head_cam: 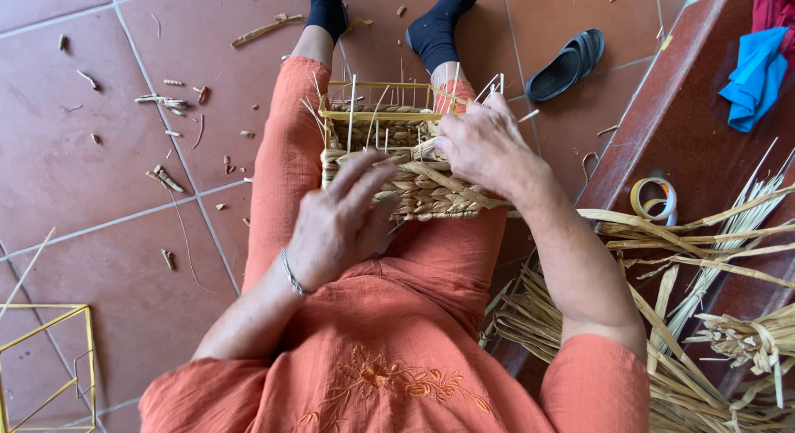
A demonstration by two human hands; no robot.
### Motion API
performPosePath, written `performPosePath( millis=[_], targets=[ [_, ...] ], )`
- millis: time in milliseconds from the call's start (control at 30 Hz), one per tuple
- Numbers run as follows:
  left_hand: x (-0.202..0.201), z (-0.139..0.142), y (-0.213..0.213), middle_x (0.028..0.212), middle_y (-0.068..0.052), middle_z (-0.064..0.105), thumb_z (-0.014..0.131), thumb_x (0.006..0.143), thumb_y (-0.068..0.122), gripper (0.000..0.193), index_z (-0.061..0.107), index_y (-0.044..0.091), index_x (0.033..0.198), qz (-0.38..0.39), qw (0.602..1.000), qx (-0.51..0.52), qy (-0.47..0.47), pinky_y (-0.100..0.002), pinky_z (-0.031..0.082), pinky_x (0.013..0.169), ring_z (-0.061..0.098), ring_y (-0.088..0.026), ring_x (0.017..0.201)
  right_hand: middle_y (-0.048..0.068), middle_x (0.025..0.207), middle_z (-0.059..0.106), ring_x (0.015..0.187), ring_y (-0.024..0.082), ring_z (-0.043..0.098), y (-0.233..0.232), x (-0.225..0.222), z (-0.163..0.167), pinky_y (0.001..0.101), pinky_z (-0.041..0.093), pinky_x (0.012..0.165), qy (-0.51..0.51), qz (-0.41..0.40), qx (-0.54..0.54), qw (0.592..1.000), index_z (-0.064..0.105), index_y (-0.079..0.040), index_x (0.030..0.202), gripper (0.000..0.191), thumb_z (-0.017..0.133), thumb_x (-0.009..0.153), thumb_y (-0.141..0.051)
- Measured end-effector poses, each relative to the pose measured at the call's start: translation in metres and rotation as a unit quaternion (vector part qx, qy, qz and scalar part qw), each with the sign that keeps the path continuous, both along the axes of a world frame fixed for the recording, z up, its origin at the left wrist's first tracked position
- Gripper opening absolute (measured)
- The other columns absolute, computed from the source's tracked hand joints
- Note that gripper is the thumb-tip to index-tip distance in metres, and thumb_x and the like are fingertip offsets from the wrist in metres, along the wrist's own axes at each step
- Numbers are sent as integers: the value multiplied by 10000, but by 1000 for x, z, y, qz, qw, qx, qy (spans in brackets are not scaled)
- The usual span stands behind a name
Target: The person sits on the floor weaving dried water hyacinth strands around a bamboo-framed basket body, tucking and tightening strands along the rim. They use scissors to trim excess strand ends and continue weaving new strands around the frame.
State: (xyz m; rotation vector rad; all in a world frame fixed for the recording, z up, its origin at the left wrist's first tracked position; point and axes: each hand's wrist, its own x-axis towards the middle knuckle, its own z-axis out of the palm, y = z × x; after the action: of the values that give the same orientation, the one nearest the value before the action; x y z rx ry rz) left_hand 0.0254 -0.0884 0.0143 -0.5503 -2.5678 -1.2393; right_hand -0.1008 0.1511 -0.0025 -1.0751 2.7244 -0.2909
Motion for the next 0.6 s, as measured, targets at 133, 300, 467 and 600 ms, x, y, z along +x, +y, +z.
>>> performPosePath(
  millis=[133,300,467,600],
  targets=[
    [-9,-27,22,1332,-148,593,668,985,153,357,577,31,1308,7,998,-57,-40,-419,573,568,696,-316,686,142,788,709,783,318,677,-5,-14,0,480,436,890,-75,-26,36,996,747,-96,837,245,667,983,-276],
    [-46,-76,51,1202,-166,543,686,958,186,369,567,6,1258,50,988,-119,-87,-444,553,561,688,-318,747,166,773,701,796,348,666,4,-6,3,472,463,842,-31,8,-46,998,799,-114,873,157,721,883,-249],
    [-26,-101,62,1286,-100,538,631,967,50,331,614,84,1296,-3,997,-61,48,-381,598,898,645,-265,1106,149,903,719,901,311,690,10,-20,4,455,495,934,-130,-37,-30,990,775,-128,969,182,671,977,-277],
    [-2,-114,74,1322,-185,558,645,825,98,475,656,3,1291,-43,984,-154,80,-499,445,1010,529,-352,1213,118,828,694,889,302,666,-28,-12,-5,542,379,1019,45,62,4,997,746,-65,889,165,652,873,-200]
  ],
)
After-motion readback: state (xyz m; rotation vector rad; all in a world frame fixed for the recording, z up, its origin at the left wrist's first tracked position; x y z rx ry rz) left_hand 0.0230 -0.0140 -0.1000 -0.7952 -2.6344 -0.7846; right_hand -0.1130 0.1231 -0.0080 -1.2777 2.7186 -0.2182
